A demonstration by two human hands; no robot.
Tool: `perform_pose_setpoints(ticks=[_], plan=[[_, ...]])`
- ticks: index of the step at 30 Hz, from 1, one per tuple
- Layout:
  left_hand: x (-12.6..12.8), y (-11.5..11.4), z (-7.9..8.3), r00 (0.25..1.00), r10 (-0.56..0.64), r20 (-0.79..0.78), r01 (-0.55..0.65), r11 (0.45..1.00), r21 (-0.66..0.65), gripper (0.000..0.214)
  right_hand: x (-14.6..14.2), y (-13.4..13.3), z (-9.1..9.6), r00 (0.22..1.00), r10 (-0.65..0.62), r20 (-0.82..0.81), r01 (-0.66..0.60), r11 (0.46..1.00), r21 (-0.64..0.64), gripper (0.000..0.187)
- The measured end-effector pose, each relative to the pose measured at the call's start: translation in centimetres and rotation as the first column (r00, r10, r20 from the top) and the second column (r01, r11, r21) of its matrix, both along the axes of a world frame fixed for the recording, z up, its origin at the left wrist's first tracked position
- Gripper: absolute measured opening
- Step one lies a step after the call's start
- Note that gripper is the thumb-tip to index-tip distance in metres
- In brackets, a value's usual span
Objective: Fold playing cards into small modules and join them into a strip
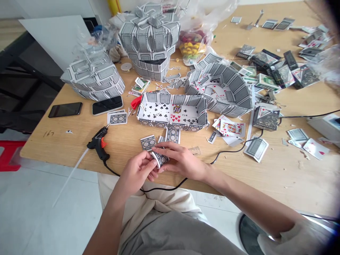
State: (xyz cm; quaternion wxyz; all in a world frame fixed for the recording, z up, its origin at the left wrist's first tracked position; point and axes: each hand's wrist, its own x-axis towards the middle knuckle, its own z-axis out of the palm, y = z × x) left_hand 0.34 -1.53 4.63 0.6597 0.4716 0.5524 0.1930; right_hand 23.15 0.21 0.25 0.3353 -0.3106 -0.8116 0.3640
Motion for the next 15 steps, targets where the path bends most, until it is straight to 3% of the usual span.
perform_pose_setpoints(ticks=[15], plan=[[0.03, -0.10, 0.85, 0.998, 0.036, -0.051, -0.034, 0.999, 0.041, 0.032, -0.09, -0.02, 0.42, 0.999, 0.005, -0.037, -0.006, 1.000, -0.019, 0.067]])
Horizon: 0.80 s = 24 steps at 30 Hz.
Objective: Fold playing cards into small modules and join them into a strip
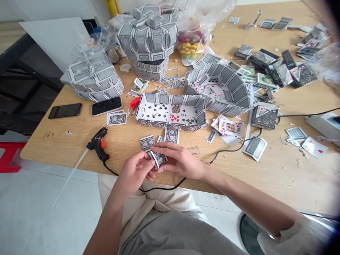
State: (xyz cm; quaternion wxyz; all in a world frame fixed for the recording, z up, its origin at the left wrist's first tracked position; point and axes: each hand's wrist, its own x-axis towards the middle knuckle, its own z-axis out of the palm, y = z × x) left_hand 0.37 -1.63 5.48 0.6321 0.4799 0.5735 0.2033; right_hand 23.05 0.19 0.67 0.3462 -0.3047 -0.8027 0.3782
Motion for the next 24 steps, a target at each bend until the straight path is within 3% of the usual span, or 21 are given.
perform_pose_setpoints(ticks=[12, 24], plan=[[-0.3, -0.1, -0.5, 1.000, -0.024, -0.003, 0.025, 0.995, 0.096, 0.040, 0.0, 0.1, -0.2, 1.000, -0.004, 0.005, 0.004, 1.000, 0.000, 0.066], [-1.0, 0.5, -1.0, 0.998, -0.036, 0.054, 0.034, 0.999, 0.030, 0.043, -0.1, 0.0, -0.4, 0.999, 0.025, -0.040, -0.026, 0.999, -0.037, 0.066]])
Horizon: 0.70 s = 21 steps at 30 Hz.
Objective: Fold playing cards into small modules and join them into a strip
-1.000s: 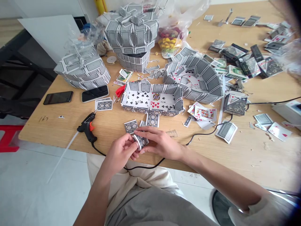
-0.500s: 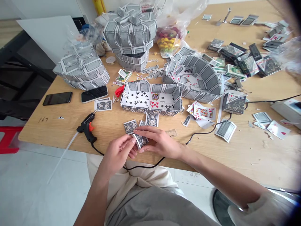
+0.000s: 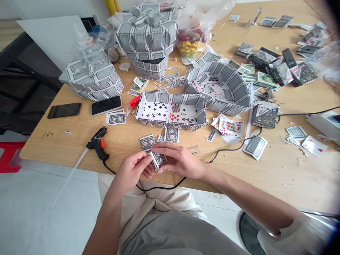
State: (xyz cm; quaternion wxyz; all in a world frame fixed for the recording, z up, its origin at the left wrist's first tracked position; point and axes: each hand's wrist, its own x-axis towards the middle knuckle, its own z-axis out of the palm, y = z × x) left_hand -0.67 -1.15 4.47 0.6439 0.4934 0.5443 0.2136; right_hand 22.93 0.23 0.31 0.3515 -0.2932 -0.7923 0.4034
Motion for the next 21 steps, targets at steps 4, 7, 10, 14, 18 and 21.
perform_pose_setpoints(ticks=[4, 7, 10, 14, 18, 21], plan=[[-0.2, 0.0, -0.1, 1.000, -0.004, 0.022, 0.005, 1.000, -0.016, 0.043, 0.0, 0.0, -0.1, 1.000, 0.010, -0.014, -0.010, 1.000, -0.006, 0.066], [-0.2, 0.1, 0.0, 1.000, -0.014, 0.017, 0.014, 1.000, -0.015, 0.043, -0.1, -0.1, 0.0, 1.000, 0.004, 0.000, -0.004, 1.000, 0.004, 0.064], [0.0, 0.1, 0.1, 1.000, -0.019, 0.005, 0.019, 1.000, -0.018, 0.040, -0.1, -0.2, 0.1, 1.000, -0.012, 0.018, 0.012, 1.000, 0.023, 0.063], [0.8, -0.1, 0.1, 0.998, 0.017, -0.056, -0.018, 1.000, -0.015, 0.035, -0.2, -0.3, 0.1, 0.999, -0.032, 0.034, 0.031, 0.999, 0.029, 0.061], [1.8, -0.8, -0.3, 0.995, 0.045, -0.088, -0.047, 0.999, -0.015, 0.030, -0.2, -0.4, -0.1, 0.997, -0.066, 0.030, 0.065, 0.997, 0.037, 0.063], [2.1, -1.2, -0.6, 0.994, 0.052, -0.093, -0.049, 0.998, 0.029, 0.029, -0.2, -0.4, -0.3, 0.996, -0.088, 0.023, 0.086, 0.995, 0.048, 0.063]])
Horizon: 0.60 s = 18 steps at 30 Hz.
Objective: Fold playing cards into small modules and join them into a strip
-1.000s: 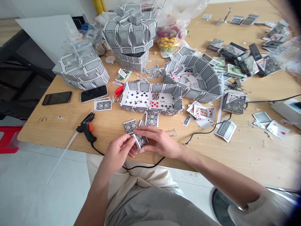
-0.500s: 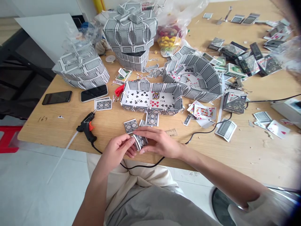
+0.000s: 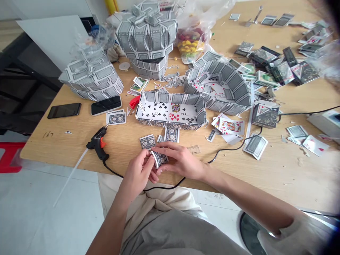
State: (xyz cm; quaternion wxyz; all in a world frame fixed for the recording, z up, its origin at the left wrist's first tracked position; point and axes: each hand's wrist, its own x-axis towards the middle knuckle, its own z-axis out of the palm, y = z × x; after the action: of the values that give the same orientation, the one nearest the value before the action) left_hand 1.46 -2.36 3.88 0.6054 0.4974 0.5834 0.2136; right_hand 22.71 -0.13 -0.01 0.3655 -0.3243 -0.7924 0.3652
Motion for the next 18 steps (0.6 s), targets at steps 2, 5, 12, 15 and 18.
perform_pose_setpoints(ticks=[2, 5, 12, 15, 18], plan=[[0.0, -0.1, 0.0, 1.000, -0.007, -0.002, 0.007, 1.000, 0.025, 0.028, 0.0, 0.0, 0.0, 1.000, 0.001, -0.002, -0.001, 1.000, 0.005, 0.063], [-0.2, 0.1, 0.2, 1.000, -0.003, -0.009, 0.003, 1.000, 0.020, 0.027, 0.0, -0.1, 0.2, 1.000, 0.021, -0.008, -0.021, 1.000, -0.007, 0.065], [-0.5, 0.3, 0.5, 1.000, 0.013, -0.021, -0.012, 0.998, 0.062, 0.030, 0.0, -0.5, 1.1, 0.997, 0.075, -0.035, -0.077, 0.994, -0.075, 0.057], [-0.3, 0.1, -0.1, 0.997, 0.063, 0.048, -0.069, 0.985, 0.156, 0.019, 0.0, -0.5, 1.2, 0.998, 0.055, -0.042, -0.058, 0.996, -0.072, 0.057], [0.1, -0.2, -0.8, 0.978, 0.122, 0.170, -0.160, 0.960, 0.229, 0.031, 0.1, -0.4, 1.1, 0.997, 0.045, -0.062, -0.050, 0.996, -0.073, 0.055]])
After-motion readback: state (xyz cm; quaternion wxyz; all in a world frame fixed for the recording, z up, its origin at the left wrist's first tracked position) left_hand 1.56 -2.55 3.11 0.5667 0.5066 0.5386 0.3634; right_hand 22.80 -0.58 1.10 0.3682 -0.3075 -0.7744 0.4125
